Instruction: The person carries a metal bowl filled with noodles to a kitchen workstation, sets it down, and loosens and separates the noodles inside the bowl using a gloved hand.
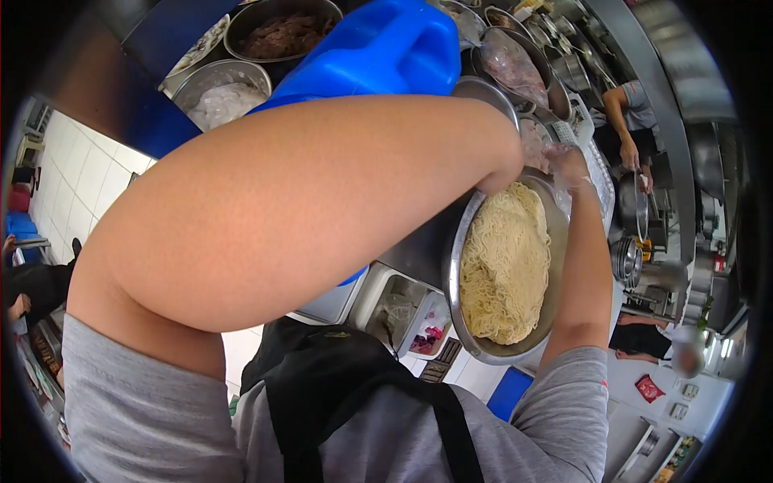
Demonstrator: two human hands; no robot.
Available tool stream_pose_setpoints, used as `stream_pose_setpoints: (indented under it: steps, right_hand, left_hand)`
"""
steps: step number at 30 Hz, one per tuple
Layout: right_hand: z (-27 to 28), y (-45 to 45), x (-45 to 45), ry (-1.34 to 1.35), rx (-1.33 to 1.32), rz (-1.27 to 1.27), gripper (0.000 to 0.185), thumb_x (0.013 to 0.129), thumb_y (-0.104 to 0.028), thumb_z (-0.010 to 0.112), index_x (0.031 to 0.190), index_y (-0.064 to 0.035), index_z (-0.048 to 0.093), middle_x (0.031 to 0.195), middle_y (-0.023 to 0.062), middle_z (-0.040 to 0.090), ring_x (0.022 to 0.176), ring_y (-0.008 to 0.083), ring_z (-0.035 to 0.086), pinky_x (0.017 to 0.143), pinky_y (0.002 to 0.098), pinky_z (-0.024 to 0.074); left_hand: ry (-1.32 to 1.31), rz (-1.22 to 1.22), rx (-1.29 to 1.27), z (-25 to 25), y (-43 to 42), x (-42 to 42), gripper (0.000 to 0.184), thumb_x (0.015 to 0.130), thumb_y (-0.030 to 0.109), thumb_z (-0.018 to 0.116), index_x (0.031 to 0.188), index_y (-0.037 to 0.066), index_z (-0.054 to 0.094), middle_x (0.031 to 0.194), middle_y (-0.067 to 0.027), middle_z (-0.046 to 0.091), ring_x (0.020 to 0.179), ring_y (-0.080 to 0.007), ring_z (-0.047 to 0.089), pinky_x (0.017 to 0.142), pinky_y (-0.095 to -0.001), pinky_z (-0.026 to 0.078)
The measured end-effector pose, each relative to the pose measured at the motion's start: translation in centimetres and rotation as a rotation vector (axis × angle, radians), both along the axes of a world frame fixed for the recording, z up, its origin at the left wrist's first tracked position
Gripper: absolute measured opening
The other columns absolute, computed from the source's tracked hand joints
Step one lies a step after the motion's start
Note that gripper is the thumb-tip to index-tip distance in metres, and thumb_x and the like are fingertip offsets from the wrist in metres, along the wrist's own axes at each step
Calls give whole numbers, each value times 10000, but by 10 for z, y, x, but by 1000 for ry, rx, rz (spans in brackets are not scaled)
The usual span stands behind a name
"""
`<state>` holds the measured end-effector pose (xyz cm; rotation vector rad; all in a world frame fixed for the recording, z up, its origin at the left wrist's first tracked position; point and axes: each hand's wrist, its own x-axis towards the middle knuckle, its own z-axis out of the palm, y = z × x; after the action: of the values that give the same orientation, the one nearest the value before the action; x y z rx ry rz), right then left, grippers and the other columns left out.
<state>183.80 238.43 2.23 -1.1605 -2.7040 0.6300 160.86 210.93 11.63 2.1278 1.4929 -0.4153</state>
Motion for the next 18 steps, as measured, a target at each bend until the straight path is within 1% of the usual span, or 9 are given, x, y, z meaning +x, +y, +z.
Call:
stream_pose_setpoints:
  steps: [2,3,5,6,9,11,13,16,18]
  right_hand:
    - [46,-46,-14,-56,-66,-272,273,819,-196,709,948,44,702,852,145,711,795,249,663,731,360,497]
    - [48,-44,-5,-59,-62,-286,273,819,-196,709,948,44,702,852,145,711,795,249,663,731,360,497]
    - [57,-43,8,30,71,-220,296,800,-170,730,989,54,685,870,121,700,801,201,645,742,331,492]
    - [64,-46,15,103,30,-245,307,792,-197,749,977,41,690,862,87,695,797,156,630,742,308,481]
    - [98,-89,26,199,-26,-289,294,800,-211,755,965,26,698,867,62,694,785,132,604,734,302,472]
    - [111,-101,40,131,37,-296,271,817,-209,751,965,13,702,891,54,693,785,125,590,737,292,465]
    - [132,-142,38,172,41,-285,261,830,-203,747,977,7,701,892,49,692,789,118,581,732,286,461]
    - [159,-217,24,215,57,-338,268,828,-207,753,980,7,701,880,49,690,822,116,596,762,284,469]
    - [168,-238,32,257,-38,-317,256,820,-185,753,966,19,700,895,63,687,861,121,609,797,277,471]
  left_hand:
    - [-24,4,53,0,-1,0,522,844,214,615,1348,112,531,1259,-145,619,1189,-307,573,968,-425,450]
    - [-21,16,79,0,-1,0,515,840,222,624,1337,118,538,1245,-142,627,1182,-306,577,960,-426,454]
    - [-21,12,111,1,1,-1,508,837,229,634,1326,123,545,1230,-139,635,1175,-305,580,952,-428,459]
    - [-13,8,145,1,2,-2,507,832,245,647,1316,128,551,1225,-134,637,1169,-303,585,948,-427,461]
    - [-10,-7,249,10,-6,1,492,833,263,668,1298,139,565,1219,-117,640,1159,-295,591,944,-427,466]
    - [-105,164,404,18,-10,2,454,852,248,662,1284,135,577,1198,-109,647,1155,-292,593,945,-424,471]
    - [-254,191,505,18,-14,4,442,873,218,651,1304,152,574,1275,-110,600,1196,-285,561,985,-420,457]
    - [-578,-56,801,1,-2,11,544,895,214,651,1404,124,479,1460,-119,425,1262,-301,494,1058,-425,407]
    - [-642,-114,953,-4,-5,23,582,894,239,659,1421,113,447,1461,-124,423,1261,-313,491,1058,-422,408]
